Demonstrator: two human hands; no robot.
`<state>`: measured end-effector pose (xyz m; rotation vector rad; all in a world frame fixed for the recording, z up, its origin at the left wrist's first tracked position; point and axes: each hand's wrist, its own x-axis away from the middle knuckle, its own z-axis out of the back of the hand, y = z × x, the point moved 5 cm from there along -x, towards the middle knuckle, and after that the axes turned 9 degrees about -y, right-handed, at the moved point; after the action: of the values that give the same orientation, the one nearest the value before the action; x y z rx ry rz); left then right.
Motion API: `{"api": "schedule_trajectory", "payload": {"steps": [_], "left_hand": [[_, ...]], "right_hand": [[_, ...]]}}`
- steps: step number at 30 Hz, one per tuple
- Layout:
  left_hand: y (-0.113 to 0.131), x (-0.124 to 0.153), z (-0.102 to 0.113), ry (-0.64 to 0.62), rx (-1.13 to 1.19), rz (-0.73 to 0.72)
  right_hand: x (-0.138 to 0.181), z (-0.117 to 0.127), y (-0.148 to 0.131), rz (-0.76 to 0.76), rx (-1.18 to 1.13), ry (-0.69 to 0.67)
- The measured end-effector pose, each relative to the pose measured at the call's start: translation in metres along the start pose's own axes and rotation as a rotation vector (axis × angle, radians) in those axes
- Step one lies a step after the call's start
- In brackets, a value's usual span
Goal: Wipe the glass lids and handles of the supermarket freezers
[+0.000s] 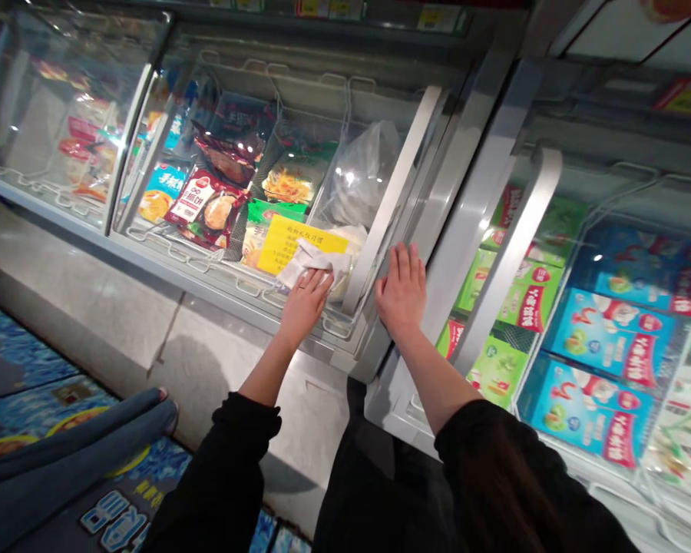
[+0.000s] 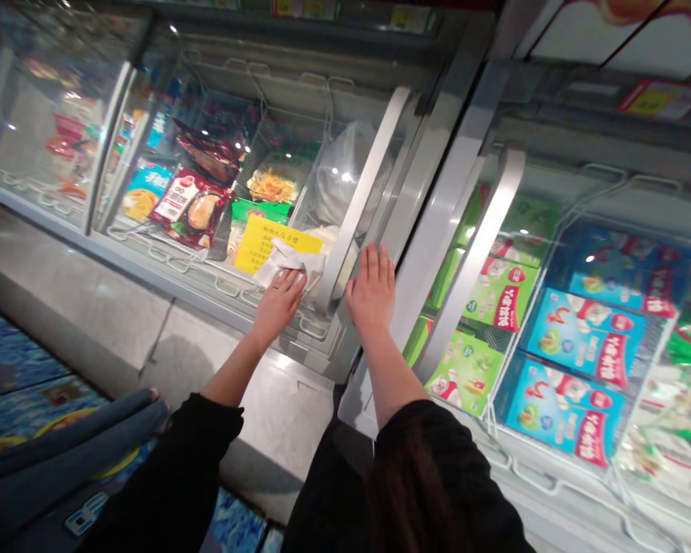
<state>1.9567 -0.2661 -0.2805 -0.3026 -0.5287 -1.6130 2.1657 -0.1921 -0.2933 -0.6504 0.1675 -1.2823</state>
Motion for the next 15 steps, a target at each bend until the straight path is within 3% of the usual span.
{"api": "schedule_trajectory", "payload": {"steps": [8, 15], "left_hand": [[-0.008, -0.070, 0.024, 0.046, -0.003, 0.073], [-0.010, -0.161, 0.066, 0.048, -0.029, -0.026]], "right_hand": [[0.001, 0.006, -0.004, 0.017, 0.058, 0.041], [0.003, 0.006, -0.005, 0.031, 0.137, 0.081]]}}
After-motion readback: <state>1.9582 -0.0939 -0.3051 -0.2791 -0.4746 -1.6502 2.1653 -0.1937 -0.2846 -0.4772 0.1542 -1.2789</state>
